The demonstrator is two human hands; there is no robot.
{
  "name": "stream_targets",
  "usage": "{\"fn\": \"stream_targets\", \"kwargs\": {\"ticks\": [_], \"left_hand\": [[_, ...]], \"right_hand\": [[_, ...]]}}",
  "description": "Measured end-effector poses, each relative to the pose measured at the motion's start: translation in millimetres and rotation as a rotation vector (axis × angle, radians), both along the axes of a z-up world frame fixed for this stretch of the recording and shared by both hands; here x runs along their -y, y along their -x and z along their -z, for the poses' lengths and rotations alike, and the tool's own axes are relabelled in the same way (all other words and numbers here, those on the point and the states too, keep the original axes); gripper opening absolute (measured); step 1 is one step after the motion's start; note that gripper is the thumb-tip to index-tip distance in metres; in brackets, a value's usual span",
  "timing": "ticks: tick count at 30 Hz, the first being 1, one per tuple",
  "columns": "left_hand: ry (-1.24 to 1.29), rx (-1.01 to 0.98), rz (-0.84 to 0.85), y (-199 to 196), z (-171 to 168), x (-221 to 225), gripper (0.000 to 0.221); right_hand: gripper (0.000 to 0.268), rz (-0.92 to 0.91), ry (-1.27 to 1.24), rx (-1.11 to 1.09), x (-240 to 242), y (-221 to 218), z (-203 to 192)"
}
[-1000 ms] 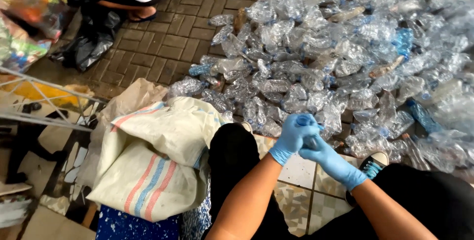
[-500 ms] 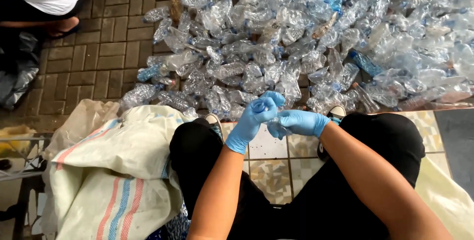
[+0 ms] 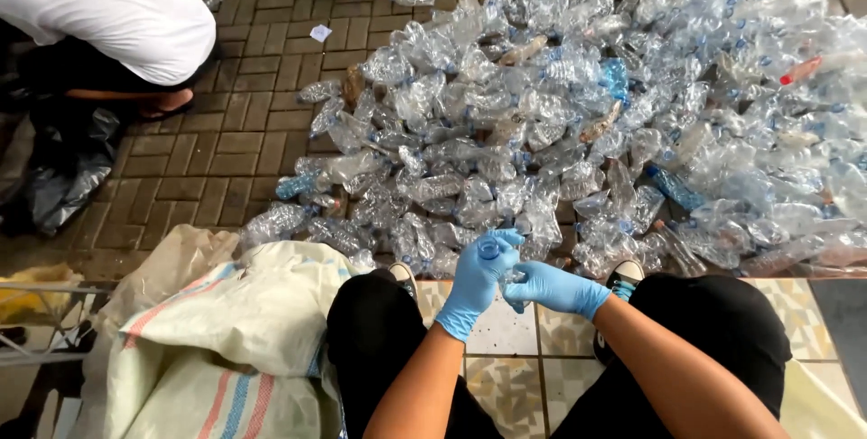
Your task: Sorting plastic bottles by removing caps and placing them into a collection bag for recycling
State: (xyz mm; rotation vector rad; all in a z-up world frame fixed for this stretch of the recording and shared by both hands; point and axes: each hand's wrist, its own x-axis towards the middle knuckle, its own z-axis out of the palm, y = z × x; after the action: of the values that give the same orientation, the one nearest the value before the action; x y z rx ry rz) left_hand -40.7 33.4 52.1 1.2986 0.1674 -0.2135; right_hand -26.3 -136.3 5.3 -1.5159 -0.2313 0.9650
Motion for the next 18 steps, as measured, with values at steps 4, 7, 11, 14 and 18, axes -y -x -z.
{"fn": "stream_targets", "kwargs": {"ticks": [4, 7, 11, 14, 18], "left_hand": [[-0.150, 0.119, -0.064, 5.2, 3.4, 2.9, 0.013], [-0.243, 0.175, -0.105, 3.5, 19.1, 6.2, 0.015], [-0.417, 0.410, -0.110, 2.3, 41.0, 10.0, 0.018], [-0.499, 0.528, -0.062, -1.3, 66.8, 11.6, 0.014], [-0.588, 0.673, 0.035, -12.1, 71.7, 4.5, 0.018]], "right_hand": [[0.035, 0.079, 0.147, 0.130, -7.3, 8.5, -16.1], [0.032, 0.155, 0.196, 0.156, -21.3, 16.8, -70.1], [0.033, 0.109, 0.406, 0.344, -19.7, 15.8, -24.1], [0.044, 0.055, 0.764, 0.584, -5.7, 5.6, 40.8], [0.039, 0.091, 0.730, 0.628, -8.0, 12.8, 74.6]]}}
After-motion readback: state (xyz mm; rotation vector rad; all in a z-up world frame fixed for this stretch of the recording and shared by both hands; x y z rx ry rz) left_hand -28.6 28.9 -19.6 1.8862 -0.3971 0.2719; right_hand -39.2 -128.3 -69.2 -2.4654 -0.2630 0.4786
